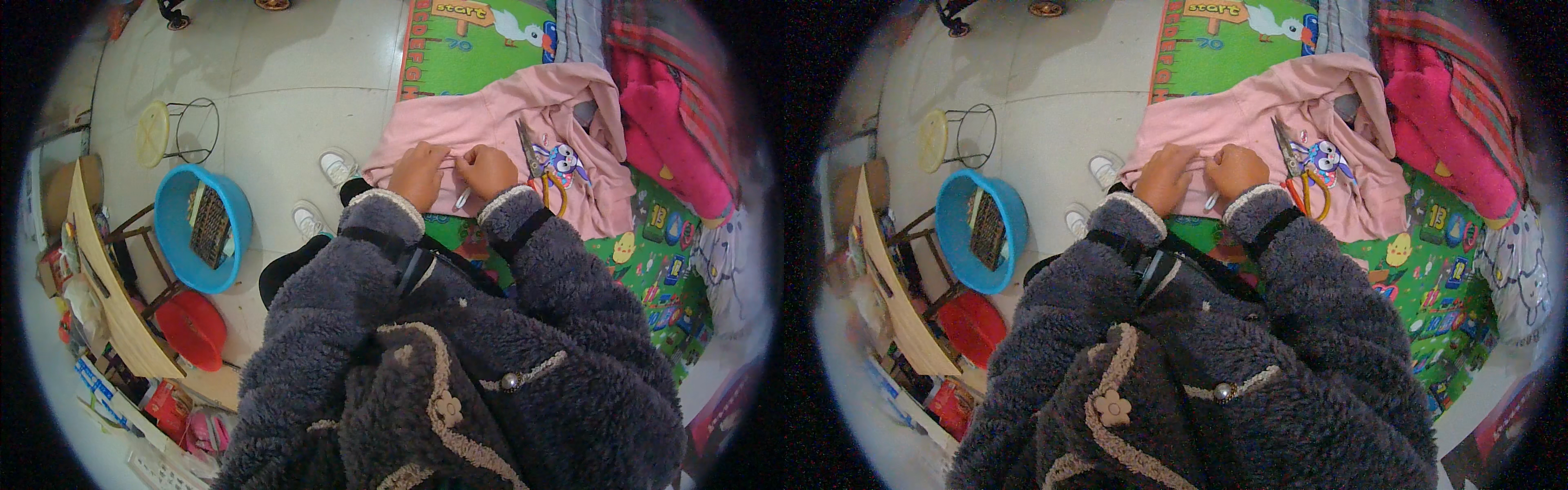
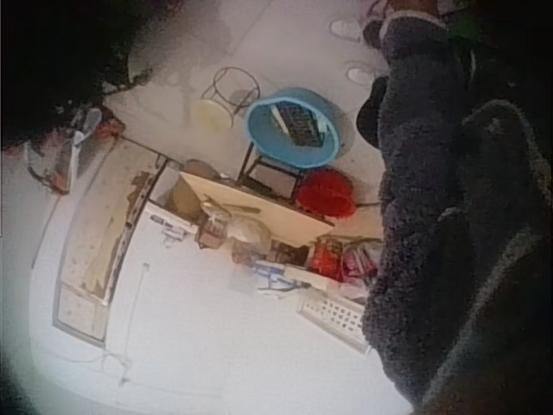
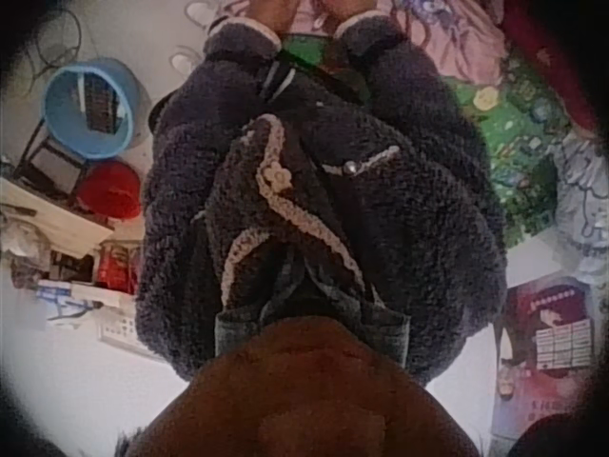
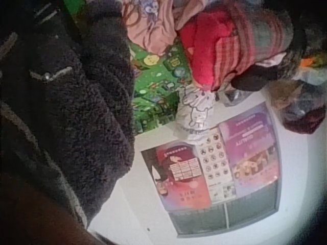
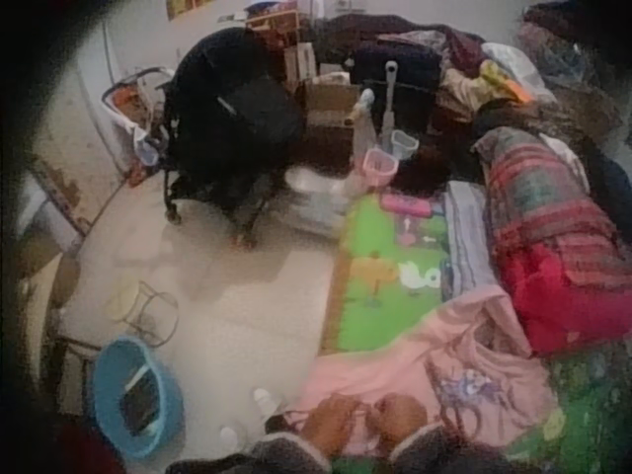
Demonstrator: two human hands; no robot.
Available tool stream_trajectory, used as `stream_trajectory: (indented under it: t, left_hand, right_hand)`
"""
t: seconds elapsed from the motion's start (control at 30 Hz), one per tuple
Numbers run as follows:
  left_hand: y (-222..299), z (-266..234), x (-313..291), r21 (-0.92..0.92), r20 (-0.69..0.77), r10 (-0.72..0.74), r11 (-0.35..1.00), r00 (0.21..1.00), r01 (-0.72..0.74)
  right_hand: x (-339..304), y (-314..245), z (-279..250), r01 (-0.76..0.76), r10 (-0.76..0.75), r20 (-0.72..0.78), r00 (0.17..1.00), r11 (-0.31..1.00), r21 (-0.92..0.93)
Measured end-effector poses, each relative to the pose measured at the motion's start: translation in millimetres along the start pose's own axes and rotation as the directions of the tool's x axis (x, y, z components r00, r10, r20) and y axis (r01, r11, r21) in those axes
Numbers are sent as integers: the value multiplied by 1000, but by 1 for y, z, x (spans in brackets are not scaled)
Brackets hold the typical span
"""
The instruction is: The person picks up a pair of scissors and a pink hoodie from a cluttered room. They then sit on the floor and use the scissors to cut the drawstrings of the hoodie.
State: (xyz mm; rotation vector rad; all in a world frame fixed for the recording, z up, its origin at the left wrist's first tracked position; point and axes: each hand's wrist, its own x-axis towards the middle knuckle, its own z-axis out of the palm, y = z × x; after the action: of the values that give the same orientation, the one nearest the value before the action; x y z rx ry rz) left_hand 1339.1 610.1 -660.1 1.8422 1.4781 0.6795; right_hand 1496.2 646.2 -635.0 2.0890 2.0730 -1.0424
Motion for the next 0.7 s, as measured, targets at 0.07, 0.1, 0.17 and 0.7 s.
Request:
stream_trajectory:
  t: [0.07, 0.1, 0.17, 0.7]
  left_hand:
    - [0, 0, -1, 39, 9, 7, 999, 1000, -7]
    - [0, 0, -1, 45, 10, 1, 999, 1000, -2]
    - [0, 1, -2, 63, 4, -3, 998, 1000, 3]
    - [-23, -10, -4, -64, -90, -100, 994, 991, 94]
  right_hand:
    - [1, 2, 2, 23, -25, -50, 998, 999, -49]
    - [2, 4, 1, 46, -51, -70, 996, 996, -71]
    - [4, 11, -2, 59, -71, -98, 993, 991, -118]
    - [-22, 60, -42, 113, -91, -96, 991, 961, 252]
